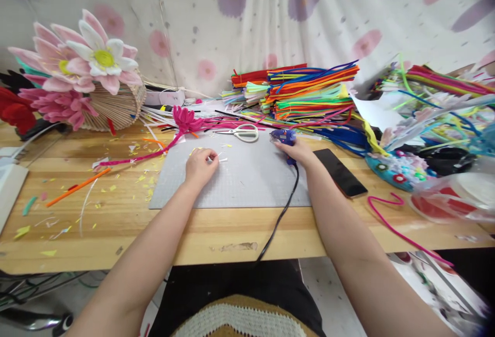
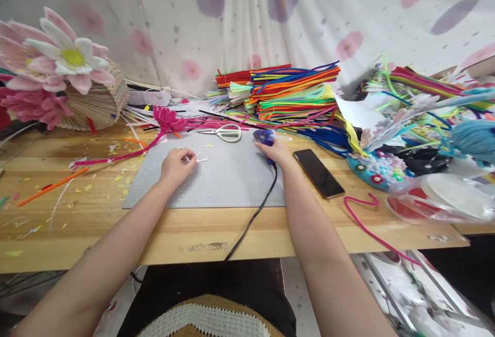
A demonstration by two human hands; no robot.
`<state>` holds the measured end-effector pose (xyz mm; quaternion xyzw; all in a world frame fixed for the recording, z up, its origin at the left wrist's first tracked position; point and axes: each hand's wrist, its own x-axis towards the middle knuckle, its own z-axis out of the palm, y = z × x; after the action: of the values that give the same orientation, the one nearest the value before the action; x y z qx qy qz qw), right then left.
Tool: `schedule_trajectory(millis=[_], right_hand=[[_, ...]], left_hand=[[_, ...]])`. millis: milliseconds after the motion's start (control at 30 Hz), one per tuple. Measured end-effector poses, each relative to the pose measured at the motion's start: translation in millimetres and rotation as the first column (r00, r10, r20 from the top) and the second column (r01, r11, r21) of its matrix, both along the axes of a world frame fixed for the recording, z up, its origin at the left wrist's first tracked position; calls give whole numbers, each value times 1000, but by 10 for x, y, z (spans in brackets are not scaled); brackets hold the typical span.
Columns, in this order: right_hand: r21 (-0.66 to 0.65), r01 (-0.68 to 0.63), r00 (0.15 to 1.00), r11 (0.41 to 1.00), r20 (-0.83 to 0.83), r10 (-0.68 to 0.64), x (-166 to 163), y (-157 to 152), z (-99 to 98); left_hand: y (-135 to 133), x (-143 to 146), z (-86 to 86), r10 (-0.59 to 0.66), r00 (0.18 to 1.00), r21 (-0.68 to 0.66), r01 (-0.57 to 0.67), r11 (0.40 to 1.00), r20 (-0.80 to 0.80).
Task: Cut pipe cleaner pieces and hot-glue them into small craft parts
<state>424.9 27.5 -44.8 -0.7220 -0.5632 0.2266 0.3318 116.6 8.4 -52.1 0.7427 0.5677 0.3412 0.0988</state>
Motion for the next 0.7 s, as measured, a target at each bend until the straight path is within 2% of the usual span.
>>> schedule_trajectory(millis=[67, 100, 133, 200, 267, 400, 500, 600, 700], right_hand=[[15, 219, 975, 976, 24, -220, -139, 33, -27], [51, 277, 961, 959, -18, -277, -210, 29, -13], [95, 284, 957, 954, -91, -276, -283, 11, 13], [156, 168, 957, 973, -261, -123, -441, -64, 84], [158, -29, 929, 987, -360, 85, -609, -165, 144], [38, -312, 893, 949, -330, 306, -871, -302, 123], [47, -399, 883, 916, -248, 397, -930, -294, 10], [68, -414, 887, 908, -195, 419, -919, -258, -75], [92, -437, 876, 895, -181, 446, -912, -256, -78]], left_hand=[[6, -1, -9, 0, 1000, 2, 0, 1000, 7], [8, 1, -11, -3, 1000, 1, 3, 1000, 9], [11, 4, -12, -6, 1000, -2, 6, 1000, 8], [15, 12, -11, -7, 1000, -7, 7, 1000, 4], [16, 18, -8, 0, 1000, -5, 0, 1000, -4], [14, 18, 0, 20, 1000, -3, -20, 1000, -18], [12, 15, 2, 29, 999, -7, -29, 1000, -24], [17, 16, -3, 24, 999, 1, -24, 1000, -27], [24, 17, -13, 14, 999, 15, -14, 1000, -32]])
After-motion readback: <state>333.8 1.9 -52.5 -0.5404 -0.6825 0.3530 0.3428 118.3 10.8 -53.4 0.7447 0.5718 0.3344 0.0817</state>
